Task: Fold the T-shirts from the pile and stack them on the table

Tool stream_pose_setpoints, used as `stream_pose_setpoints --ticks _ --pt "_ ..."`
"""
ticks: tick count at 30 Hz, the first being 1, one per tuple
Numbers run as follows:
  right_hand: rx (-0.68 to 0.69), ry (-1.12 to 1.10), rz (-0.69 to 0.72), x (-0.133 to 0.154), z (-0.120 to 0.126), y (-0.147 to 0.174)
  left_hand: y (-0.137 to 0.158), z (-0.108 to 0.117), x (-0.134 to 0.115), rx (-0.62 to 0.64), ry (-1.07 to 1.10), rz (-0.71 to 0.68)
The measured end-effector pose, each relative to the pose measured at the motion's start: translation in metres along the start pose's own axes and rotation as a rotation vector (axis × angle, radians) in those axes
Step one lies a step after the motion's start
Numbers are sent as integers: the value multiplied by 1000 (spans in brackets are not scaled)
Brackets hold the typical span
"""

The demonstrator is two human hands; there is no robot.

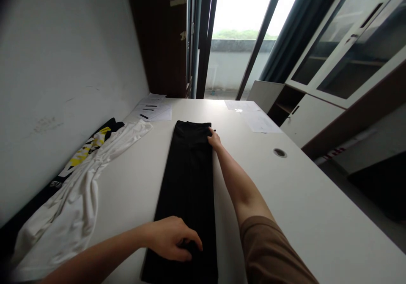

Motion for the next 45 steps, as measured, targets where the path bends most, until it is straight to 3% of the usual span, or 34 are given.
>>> stream_pose_setpoints --ticks 3,6,11,14,20,26,30,32,35,37,40,45 --pt "0 31 9 -2 -1 -12 3 -11 0 -53 34 -7" --pt "-41 73 112 -2 -1 -21 4 -18 -1 -106 62 -26" --pt "62 461 49 -6 0 -21 1 -17 9 -389 -277 58" --pt "81 583 87 -5 -2 -16 1 -18 19 -380 -417 40" --pt "114 848 230 5 -8 -2 2 -21 27 -313 -448 -5" --pt "121 742 295 23 -30 -3 1 -23 30 -312 -445 -9" --pt "322 515 216 26 -46 -4 1 -23 32 -312 -446 -5" --pt "337 424 225 22 -49 -1 2 -22 32 -307 -441 -1" --pt "211 455 398 10 -46 7 2 -21 30 -307 -433 1" --pt "258 563 486 0 -45 13 1 -22 28 -307 -437 -2" --pt "383 668 478 -10 -44 18 0 -24 26 -304 -466 10" --pt "221 583 483 -17 -21 28 5 -16 40 -381 -536 91"
Point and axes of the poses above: each hand's wrist, its own y-axis away from the middle knuckle, its own z-axis out of the back of the hand, x = y × z, the point moved 1 cm from there along -y, towards the middle knuckle, and after that the axes turned 10 degrees about -x, right-handed, at the moved point
